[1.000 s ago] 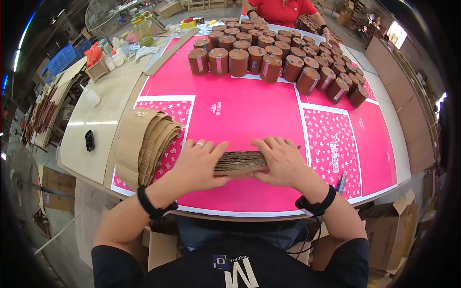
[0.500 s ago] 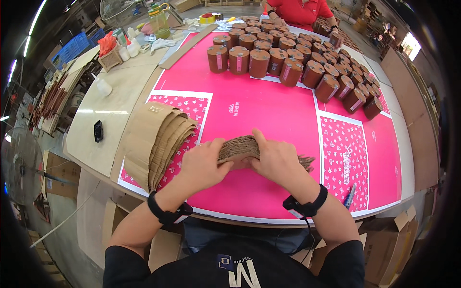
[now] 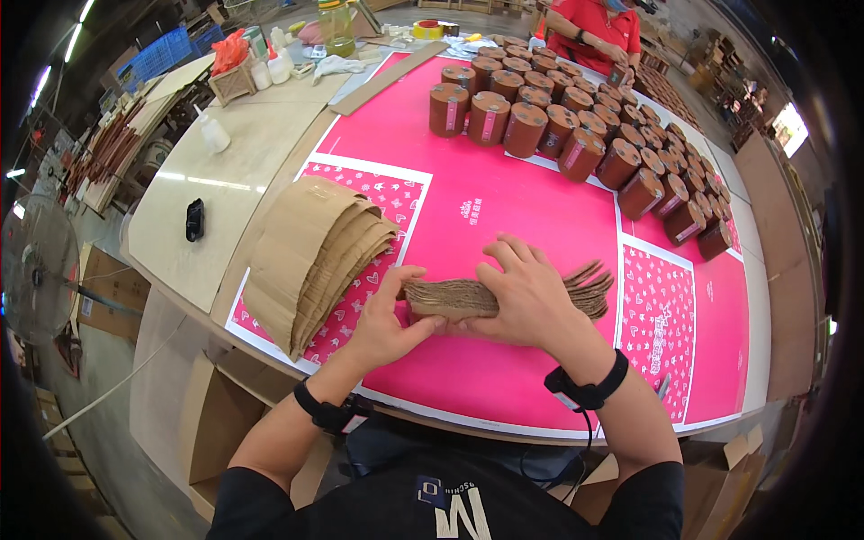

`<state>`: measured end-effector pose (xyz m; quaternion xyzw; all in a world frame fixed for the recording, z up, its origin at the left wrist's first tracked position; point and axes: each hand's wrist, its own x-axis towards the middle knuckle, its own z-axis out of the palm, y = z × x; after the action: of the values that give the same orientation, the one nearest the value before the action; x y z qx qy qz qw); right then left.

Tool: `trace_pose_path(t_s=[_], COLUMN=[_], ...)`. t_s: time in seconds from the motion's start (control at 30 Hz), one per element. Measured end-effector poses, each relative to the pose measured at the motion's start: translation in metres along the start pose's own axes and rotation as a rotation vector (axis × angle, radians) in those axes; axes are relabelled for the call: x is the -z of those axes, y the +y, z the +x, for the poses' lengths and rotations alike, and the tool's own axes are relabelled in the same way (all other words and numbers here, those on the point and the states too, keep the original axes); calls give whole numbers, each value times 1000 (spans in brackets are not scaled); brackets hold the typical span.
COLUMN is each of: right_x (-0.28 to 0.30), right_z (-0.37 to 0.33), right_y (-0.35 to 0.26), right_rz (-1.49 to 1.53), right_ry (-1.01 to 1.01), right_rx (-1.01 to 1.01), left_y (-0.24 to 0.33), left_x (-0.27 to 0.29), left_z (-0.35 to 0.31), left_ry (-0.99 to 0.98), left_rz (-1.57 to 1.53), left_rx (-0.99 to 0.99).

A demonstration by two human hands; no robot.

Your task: The person prepares cardboard pieces by hand and with a tool, then stacks the cardboard pieces and places them into a cardboard box.

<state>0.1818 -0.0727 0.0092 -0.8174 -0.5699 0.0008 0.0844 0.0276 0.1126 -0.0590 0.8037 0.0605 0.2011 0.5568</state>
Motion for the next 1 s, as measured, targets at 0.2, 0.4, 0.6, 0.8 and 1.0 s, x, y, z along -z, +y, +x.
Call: trace_pose_path(t_s=[0.2, 0.4, 0.6, 0.8, 1.0], right_x=[9, 2, 7, 35, 37], right_z=[-4, -7, -8, -29, -86], right_y=[-16, -10, -20, 6, 42], right_rz=[257, 103, 153, 66, 244], right_ry=[-107, 23, -59, -146, -129], right_rx=[-99, 96, -44, -181, -355], left_y=[-13, -13, 10, -15, -22], left_x=[-11, -17, -14, -4, 2], left_z=[-6, -6, -9, -8, -24], left_ry=[-131, -116, -163, -27, 53], left_rz=[-108, -100, -130, -143, -162], left_rx=[-41, -71, -45, 84, 113])
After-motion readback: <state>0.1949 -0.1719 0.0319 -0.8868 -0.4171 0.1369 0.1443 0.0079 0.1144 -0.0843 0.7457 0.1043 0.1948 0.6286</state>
